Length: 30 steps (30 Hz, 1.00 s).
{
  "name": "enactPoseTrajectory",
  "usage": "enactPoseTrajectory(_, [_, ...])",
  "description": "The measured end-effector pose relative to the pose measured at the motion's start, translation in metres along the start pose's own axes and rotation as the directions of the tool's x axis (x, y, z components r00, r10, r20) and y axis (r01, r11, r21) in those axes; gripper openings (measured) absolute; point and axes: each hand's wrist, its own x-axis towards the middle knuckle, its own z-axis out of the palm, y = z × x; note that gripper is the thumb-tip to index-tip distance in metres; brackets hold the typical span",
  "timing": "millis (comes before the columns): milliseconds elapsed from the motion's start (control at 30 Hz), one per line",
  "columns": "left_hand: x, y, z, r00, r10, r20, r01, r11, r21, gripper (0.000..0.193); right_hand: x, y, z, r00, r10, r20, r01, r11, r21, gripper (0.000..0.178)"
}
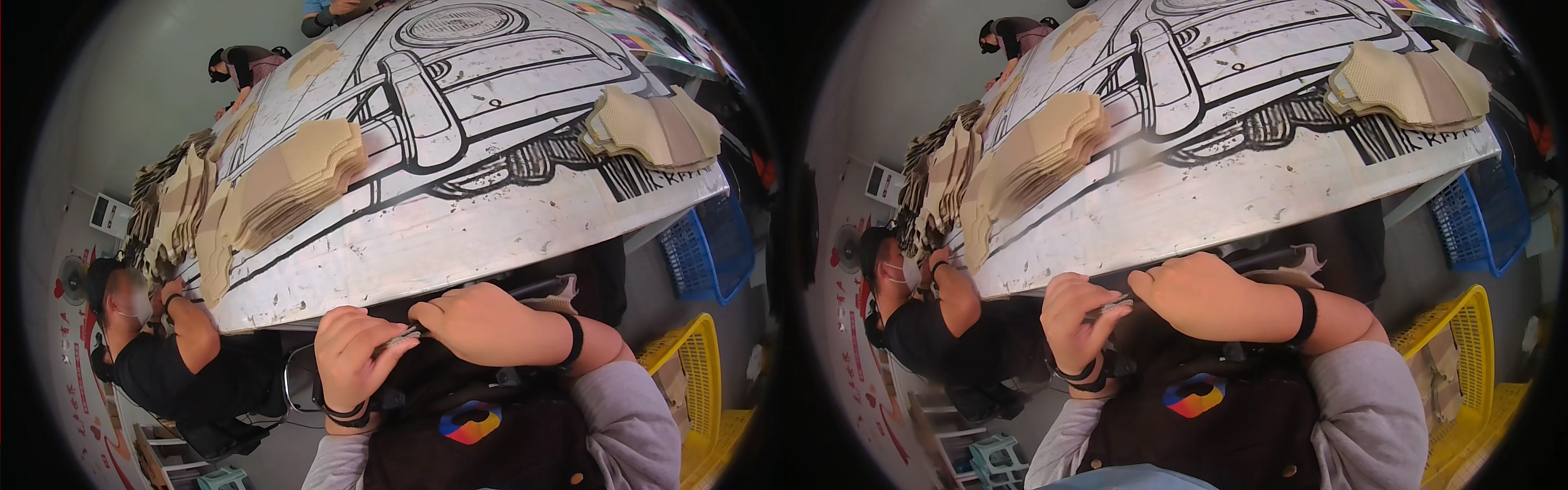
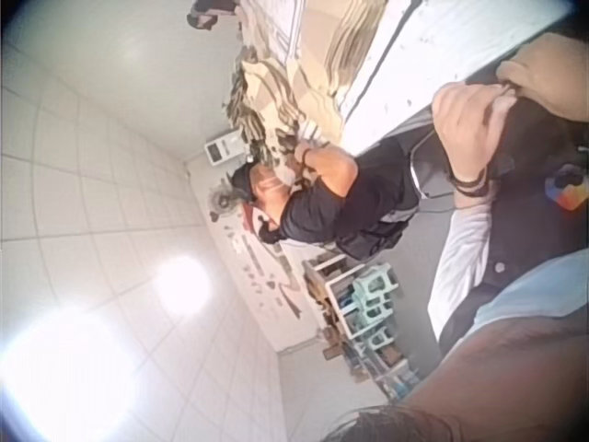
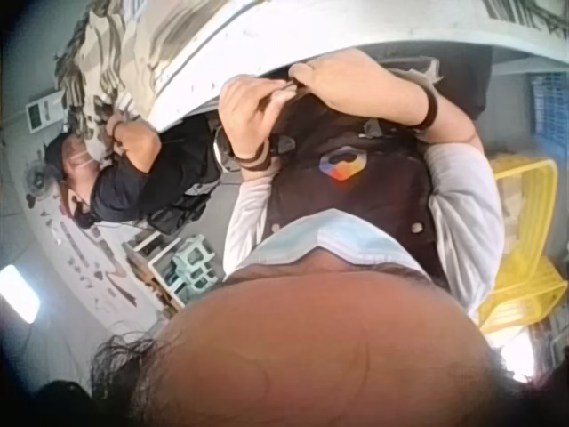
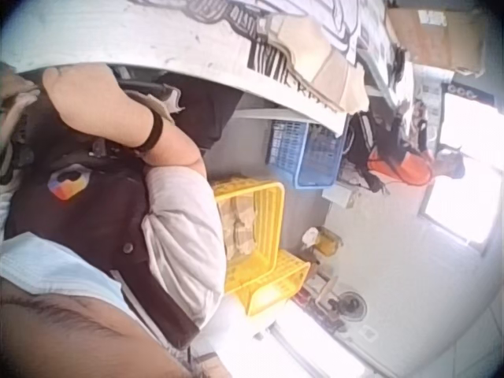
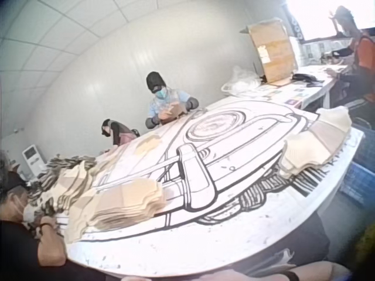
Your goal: Manually aligning and stacking fabric shoe upper components at a manufacturing table.
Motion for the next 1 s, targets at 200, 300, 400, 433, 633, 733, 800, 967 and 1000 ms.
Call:
enactPoseTrajectory(200, [-0.003, -0.006, 0.006, 0.997, 0.014, -0.074, -0.013, 1.0, 0.012, 0.024, 0.0, 0.013, -0.008, 0.994, -0.096, -0.048, 0.105, 0.959, 0.262, 0.026])
enactPoseTrajectory(300, [-0.004, -0.007, 0.008, 0.986, 0.094, -0.14, -0.075, 0.988, 0.138, 0.023, -0.001, 0.013, -0.003, 0.992, -0.062, -0.114, 0.087, 0.968, 0.235, 0.024])
enactPoseTrajectory(400, [-0.009, -0.012, 0.009, 0.965, 0.212, -0.156, -0.161, 0.944, 0.288, 0.026, -0.002, 0.012, 0.003, 0.976, -0.035, -0.215, 0.077, 0.979, 0.191, 0.023])
enactPoseTrajectory(433, [-0.011, -0.014, 0.01, 0.952, 0.268, -0.15, -0.211, 0.926, 0.314, 0.028, -0.002, 0.012, 0.004, 0.968, -0.04, -0.247, 0.089, 0.978, 0.19, 0.022])
enactPoseTrajectory(633, [-0.013, -0.001, 0.01, 0.948, 0.296, 0.119, -0.316, 0.921, 0.227, 0.015, 0.003, 0.016, 0.008, 0.916, 0.059, -0.398, -0.055, 0.998, 0.021, 0.019])
enactPoseTrajectory(733, [-0.013, 0.009, 0.015, 0.865, 0.424, 0.27, -0.449, 0.893, 0.038, 0.013, 0.005, 0.02, -0.001, 0.916, 0.183, -0.357, -0.196, 0.981, 0.0, 0.02])
enactPoseTrajectory(800, [-0.011, 0.002, 0.011, 0.914, 0.359, 0.19, -0.384, 0.916, 0.116, 0.017, 0.003, 0.018, -0.001, 0.91, 0.139, -0.39, -0.142, 0.99, 0.02, 0.021])
enactPoseTrajectory(967, [-0.009, 0.003, 0.003, 0.971, 0.18, 0.159, -0.221, 0.931, 0.291, 0.029, 0.002, 0.016, -0.003, 0.915, 0.073, -0.396, -0.058, 0.997, 0.051, 0.022])
enactPoseTrajectory(1000, [-0.008, 0.006, 0.001, 0.958, 0.21, 0.194, -0.261, 0.92, 0.294, 0.033, 0.001, 0.015, -0.003, 0.928, 0.068, -0.368, -0.04, 0.996, 0.082, 0.022])
